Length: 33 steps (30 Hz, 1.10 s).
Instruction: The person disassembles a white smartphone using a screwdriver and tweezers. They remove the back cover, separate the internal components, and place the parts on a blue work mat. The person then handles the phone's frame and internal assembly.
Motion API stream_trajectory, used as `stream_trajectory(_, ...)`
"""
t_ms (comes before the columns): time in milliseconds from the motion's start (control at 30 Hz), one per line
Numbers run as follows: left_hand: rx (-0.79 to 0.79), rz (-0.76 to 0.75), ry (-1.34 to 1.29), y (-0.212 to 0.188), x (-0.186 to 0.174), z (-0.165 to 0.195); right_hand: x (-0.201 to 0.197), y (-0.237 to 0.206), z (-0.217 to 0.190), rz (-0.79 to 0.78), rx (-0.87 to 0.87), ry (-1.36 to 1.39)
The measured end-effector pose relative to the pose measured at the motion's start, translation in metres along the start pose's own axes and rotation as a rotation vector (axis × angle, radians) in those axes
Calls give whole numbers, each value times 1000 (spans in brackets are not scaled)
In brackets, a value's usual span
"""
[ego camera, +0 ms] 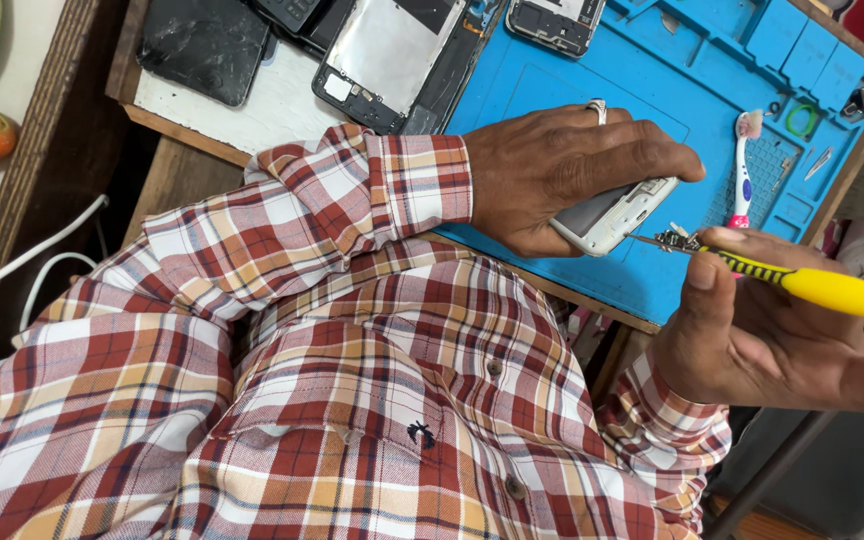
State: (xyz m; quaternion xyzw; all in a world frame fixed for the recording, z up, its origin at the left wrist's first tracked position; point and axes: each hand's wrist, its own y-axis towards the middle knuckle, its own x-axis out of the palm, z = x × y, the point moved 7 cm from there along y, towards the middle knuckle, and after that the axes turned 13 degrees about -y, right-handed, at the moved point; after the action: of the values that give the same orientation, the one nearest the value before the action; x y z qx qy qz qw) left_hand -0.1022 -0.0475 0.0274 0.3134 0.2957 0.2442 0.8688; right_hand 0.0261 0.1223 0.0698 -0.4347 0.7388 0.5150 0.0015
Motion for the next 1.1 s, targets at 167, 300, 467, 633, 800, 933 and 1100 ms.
stream_trajectory(167, -18, -16, 3, -1, 3, -1, -2, 4, 1, -114, -10, -14)
stream_trajectory(300, 0, -6, 20, 1, 0, 5, -2, 5, -1, -171, 11, -32)
stream_trajectory(467, -20, -15, 1, -1, 2, 3, 8, 11, -6, -189, -76, 24)
stream_trajectory(633, -22, 10, 69, -1, 2, 2, 9, 22, -15, -98, -142, -68)
stream_trajectory(800, -118, -68, 5, 15, -4, 3, 13, 36, -26, -51, -51, 31)
stream_trajectory(933, -138, -39, -29, 14, -14, 7, 22, 47, -35, -168, -31, 101)
stream_trajectory(1100, -127, -8, -25, 10, -15, 2, 24, 52, -42, -168, -50, 43)
